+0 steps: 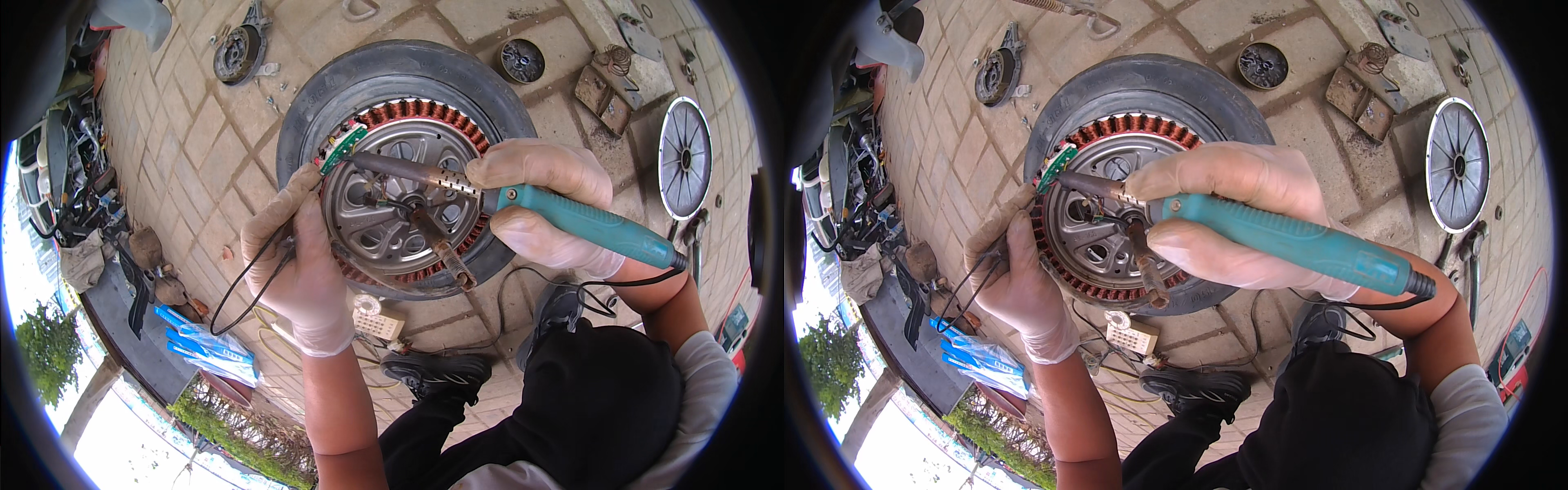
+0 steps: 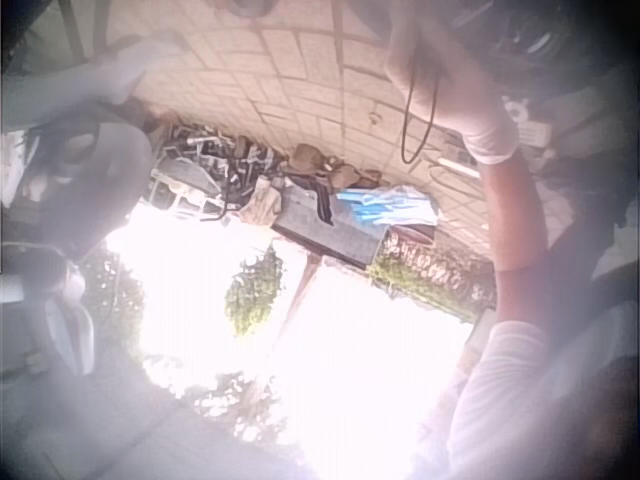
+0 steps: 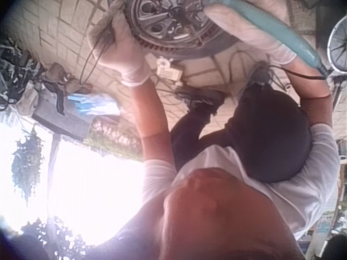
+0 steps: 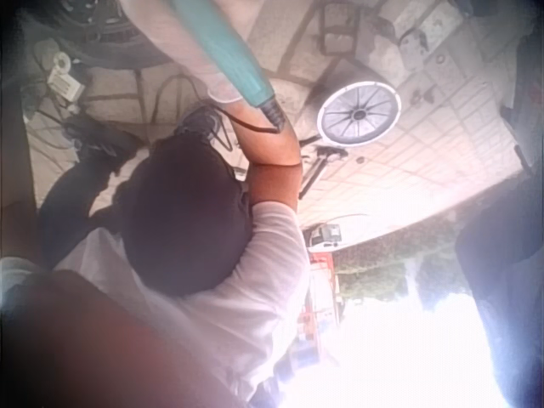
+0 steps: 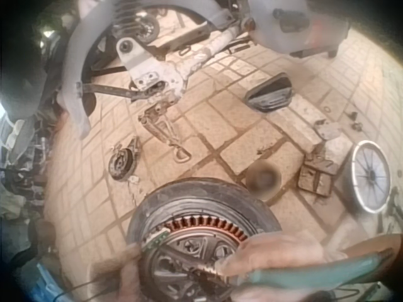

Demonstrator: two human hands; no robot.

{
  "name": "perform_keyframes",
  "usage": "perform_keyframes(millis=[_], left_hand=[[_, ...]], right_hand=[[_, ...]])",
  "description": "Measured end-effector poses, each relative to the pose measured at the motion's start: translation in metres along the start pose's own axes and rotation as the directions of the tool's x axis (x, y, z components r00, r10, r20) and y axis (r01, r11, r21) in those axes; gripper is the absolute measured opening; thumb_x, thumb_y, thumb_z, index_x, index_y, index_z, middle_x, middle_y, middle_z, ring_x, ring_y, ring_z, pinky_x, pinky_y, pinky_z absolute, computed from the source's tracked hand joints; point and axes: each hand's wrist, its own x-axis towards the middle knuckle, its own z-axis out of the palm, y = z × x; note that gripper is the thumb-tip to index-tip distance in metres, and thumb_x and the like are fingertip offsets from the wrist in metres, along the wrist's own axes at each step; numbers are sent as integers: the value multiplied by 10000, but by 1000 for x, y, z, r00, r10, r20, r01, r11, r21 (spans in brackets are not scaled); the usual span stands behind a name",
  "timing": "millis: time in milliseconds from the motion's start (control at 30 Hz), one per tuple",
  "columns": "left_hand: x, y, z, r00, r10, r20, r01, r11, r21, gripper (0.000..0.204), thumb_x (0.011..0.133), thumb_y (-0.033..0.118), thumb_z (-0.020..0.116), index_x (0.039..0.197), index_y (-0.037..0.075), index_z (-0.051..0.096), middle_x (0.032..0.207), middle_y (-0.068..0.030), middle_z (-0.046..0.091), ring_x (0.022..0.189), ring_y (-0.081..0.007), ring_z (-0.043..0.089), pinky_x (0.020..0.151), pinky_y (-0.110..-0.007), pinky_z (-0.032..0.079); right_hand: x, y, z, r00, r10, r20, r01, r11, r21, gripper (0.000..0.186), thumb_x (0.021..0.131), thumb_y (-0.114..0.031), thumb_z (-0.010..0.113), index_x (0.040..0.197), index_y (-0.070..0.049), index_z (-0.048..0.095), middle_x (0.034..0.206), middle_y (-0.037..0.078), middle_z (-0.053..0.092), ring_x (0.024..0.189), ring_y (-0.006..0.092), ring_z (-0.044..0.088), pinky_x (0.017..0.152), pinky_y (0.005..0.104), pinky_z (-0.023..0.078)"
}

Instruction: The person sits on the floor and uses a soldering iron to solder wires to a green circuit board attached to a motor stator. They repeatedly apply solder to the connections, occasionally pause to retrieve tools, and handle the stator and wires with gloved hands.

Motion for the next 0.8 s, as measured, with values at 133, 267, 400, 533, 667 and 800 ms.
perform_keyframes(millis=[133, 267, 400, 533, 667, 800], left_hand=[[0, 0, 0, 1000, -3, 2, 3, 1000, 1, 93, 897, -77, 558, 987, -55, 557, 1012, -259, 667, 960, -263, 669, 875, -357, 548], [0, -1, 0, 1000, 1, 7, -1, 1000, -11, 91, 898, -77, 555, 987, -55, 556, 1018, -260, 664, 966, -265, 668, 874, -362, 549], [0, -1, -1, 1000, -2, 0, 2, 1000, 8, 94, 897, -79, 554, 988, -53, 555, 1021, -260, 664, 967, -267, 668, 874, -363, 549], [-1, 1, 0, 999, -32, -13, 32, 999, 2, 101, 896, -85, 550, 987, -41, 553, 1023, -262, 664, 966, -269, 669, 872, -363, 549], [-1, 3, -2, 996, -88, -6, 88, 995, -37, 110, 881, -118, 544, 963, -45, 553, 1050, -253, 663, 1010, -269, 658, 936, -374, 512], [0, 2, -2, 998, -59, 5, 59, 998, -32, 111, 881, -110, 551, 972, -47, 557, 1046, -251, 665, 1010, -263, 658, 930, -368, 513]], right_hand=[[0, 2, 1, 1000, 1, 4, -1, 1000, 6, 313, 773, -67, 759, 1058, -13, 641, 949, 127, 703, 736, 183, 682, 610, 269, 519], [2, -2, 0, 1000, -2, -5, 2, 1000, -11, 308, 783, -65, 749, 1067, -9, 643, 946, 117, 701, 750, 164, 676, 623, 263, 513], [-3, -13, -4, 987, 157, -39, -152, 982, 116, 300, 808, -71, 728, 1089, -6, 643, 955, 84, 694, 735, 106, 632, 643, 236, 496], [-13, -21, -9, 940, 322, -116, -301, 940, 163, 339, 844, -139, 714, 1141, -5, 620, 959, 50, 670, 729, 63, 572, 674, 215, 476], [-21, -23, -23, 862, 406, -304, -356, 911, 208, 428, 861, -278, 710, 1171, -4, 600, 993, 54, 640, 755, 80, 560, 709, 233, 477], [-27, -17, -46, 755, 442, -485, -428, 892, 146, 376, 910, -266, 652, 1164, 8, 607, 893, 39, 622, 729, 79, 543, 636, 228, 454]])
